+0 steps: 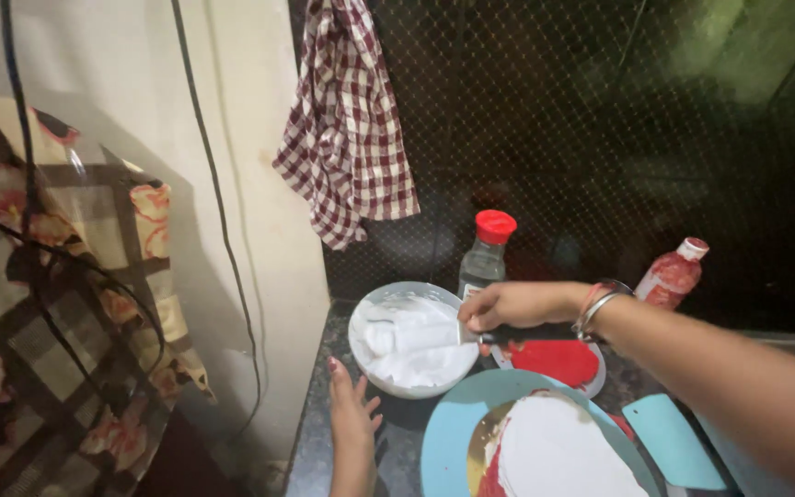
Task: Frosting a heart-shaped cake with white icing.
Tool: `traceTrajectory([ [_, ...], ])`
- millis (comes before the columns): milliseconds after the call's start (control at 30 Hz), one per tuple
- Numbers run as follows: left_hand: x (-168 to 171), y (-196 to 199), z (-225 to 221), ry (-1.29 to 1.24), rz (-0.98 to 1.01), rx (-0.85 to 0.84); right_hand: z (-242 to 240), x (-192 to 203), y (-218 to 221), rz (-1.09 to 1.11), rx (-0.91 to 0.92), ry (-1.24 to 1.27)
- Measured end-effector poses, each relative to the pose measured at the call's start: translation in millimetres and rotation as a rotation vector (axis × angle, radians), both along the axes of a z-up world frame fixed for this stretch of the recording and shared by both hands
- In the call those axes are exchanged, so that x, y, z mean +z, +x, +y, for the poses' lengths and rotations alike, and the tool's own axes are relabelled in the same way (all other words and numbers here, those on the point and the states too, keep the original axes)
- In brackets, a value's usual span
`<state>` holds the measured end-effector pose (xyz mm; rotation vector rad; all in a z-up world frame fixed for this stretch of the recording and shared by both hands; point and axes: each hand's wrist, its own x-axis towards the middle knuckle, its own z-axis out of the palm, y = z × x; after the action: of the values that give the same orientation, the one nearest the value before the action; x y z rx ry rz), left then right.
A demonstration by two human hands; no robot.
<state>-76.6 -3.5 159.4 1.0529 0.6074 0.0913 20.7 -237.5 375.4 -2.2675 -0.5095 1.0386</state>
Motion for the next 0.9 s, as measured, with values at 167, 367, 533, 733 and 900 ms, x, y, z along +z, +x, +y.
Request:
traceTrajectory([
  [167,8.4,-54.0,-22.3,-0.021,0.247,-0.385,-27.7,33.2,-17.3,-0.093,0.110,-0.142],
  [367,-35.8,-70.3,-48.1,0.007,0.223,-0.716,-11.6,88.0,-93.6,-0.833,0.687,-0.696],
  [533,-72.1,-67.8,-52.8,0.007,-0.016,-0.659,-7.4,75.1,-116.8,-1.281,0.920,-0.599],
  [733,-14.8,-84.2,-53.5,0.308,0.218,-0.609,3.4,55.5,-140.4,-1.347,0.956,-0.657],
  [900,-16.4,-84.4,-51.0,0.221,0.229,-0.652,22.1,68.1,-167.0,-1.411,1.102,-0.612],
])
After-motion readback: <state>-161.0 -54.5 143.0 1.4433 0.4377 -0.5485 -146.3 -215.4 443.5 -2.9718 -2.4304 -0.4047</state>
